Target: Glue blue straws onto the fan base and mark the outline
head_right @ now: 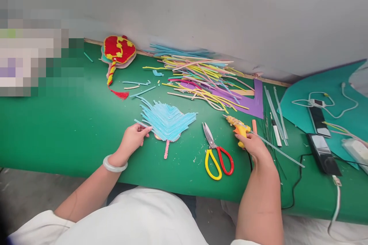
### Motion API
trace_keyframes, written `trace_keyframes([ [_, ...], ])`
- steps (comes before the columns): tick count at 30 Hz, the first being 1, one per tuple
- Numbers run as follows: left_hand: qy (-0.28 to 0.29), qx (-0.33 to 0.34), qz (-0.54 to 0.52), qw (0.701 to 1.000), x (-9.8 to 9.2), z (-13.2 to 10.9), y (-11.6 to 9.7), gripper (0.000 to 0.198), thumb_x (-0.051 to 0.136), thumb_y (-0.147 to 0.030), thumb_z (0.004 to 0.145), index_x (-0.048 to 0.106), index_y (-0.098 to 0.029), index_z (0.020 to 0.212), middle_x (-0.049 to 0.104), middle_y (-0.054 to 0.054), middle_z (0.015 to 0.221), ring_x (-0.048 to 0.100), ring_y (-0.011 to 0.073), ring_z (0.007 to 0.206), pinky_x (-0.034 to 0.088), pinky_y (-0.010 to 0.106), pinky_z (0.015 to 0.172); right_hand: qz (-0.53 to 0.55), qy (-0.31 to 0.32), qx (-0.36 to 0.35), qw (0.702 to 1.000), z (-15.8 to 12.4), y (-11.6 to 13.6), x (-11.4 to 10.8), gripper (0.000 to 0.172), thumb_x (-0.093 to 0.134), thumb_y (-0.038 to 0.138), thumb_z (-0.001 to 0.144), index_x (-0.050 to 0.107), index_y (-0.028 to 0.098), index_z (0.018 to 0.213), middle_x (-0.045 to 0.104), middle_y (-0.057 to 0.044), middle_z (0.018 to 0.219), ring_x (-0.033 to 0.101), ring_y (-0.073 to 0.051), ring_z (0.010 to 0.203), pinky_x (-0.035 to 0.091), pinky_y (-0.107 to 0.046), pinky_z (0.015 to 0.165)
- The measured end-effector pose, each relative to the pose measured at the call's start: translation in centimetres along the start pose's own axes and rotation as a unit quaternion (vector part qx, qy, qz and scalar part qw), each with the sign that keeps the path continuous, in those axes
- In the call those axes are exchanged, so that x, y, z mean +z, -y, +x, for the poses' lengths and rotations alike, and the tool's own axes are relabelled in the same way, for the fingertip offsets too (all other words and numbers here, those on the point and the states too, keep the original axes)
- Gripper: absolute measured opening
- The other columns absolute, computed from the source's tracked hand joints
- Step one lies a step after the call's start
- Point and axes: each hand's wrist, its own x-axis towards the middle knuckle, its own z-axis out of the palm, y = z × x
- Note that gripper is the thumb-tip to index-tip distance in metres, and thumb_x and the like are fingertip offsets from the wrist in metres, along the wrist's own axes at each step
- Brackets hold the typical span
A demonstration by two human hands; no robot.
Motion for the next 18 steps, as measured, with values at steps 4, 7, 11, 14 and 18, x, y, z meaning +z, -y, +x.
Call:
trace_keyframes([
  [4, 0.005, 0.001, -0.011, 1.0, 0.0, -0.3, -0.3, 0.031, 0.066, -0.044, 0.078, 0.053, -0.019, 0.067, 0.064, -0.002, 0.061, 0.045, 0.0075, 0.031, 0.034, 0.024, 0.036, 0.111, 0.08, 0.087, 0.987, -2.1, 1.9, -0.4, 0.026, 0.082, 0.026, 0.063, 0.066, 0.02, 0.083, 0.069, -0.014, 0.111, 0.065, -0.016, 0.069, 0.049, -0.023, 0.047],
  [7, 0.01, 0.002, -0.018, 1.0, 0.0, -0.4, -0.4, 0.03, 0.066, -0.043, 0.079, 0.053, -0.019, 0.067, 0.064, -0.003, 0.06, 0.045, 0.0076, 0.031, 0.034, 0.024, 0.037, 0.165, 0.122, 0.077, 0.976, -4.7, 3.7, -0.3, 0.042, 0.086, 0.032, 0.061, 0.066, 0.02, 0.097, 0.07, -0.01, 0.114, 0.061, -0.012, 0.063, 0.05, -0.02, 0.044],
  [11, 0.014, 0.003, -0.024, 1.0, 0.0, -0.3, -0.1, 0.03, 0.066, -0.043, 0.08, 0.053, -0.019, 0.067, 0.063, -0.003, 0.06, 0.045, 0.0075, 0.031, 0.035, 0.024, 0.037, 0.183, 0.114, 0.018, 0.976, -8.3, 5.7, 0.4, 0.053, 0.089, 0.039, 0.059, 0.066, 0.022, 0.103, 0.069, -0.009, 0.118, 0.06, -0.012, 0.066, 0.051, -0.022, 0.046],
  [14, 0.019, 0.008, -0.028, 0.999, 0.0, -0.2, 0.2, 0.03, 0.066, -0.044, 0.08, 0.054, -0.019, 0.068, 0.064, -0.003, 0.061, 0.045, 0.0075, 0.031, 0.035, 0.024, 0.038, 0.219, 0.102, 0.017, 0.97, -10.7, 6.8, 1.7, 0.054, 0.086, 0.049, 0.064, 0.065, 0.022, 0.105, 0.07, -0.007, 0.111, 0.06, -0.012, 0.07, 0.054, -0.022, 0.054],
  [18, 0.022, 0.013, -0.033, 0.999, 0.0, -0.1, 0.5, 0.031, 0.066, -0.045, 0.08, 0.053, -0.019, 0.069, 0.064, -0.003, 0.061, 0.046, 0.0075, 0.032, 0.036, 0.024, 0.039, 0.26, 0.094, 0.004, 0.961, -13.1, 8.2, 3.7, 0.041, 0.082, 0.05, 0.071, 0.066, 0.022, 0.097, 0.073, -0.005, 0.099, 0.061, -0.012, 0.074, 0.053, -0.022, 0.058],
])
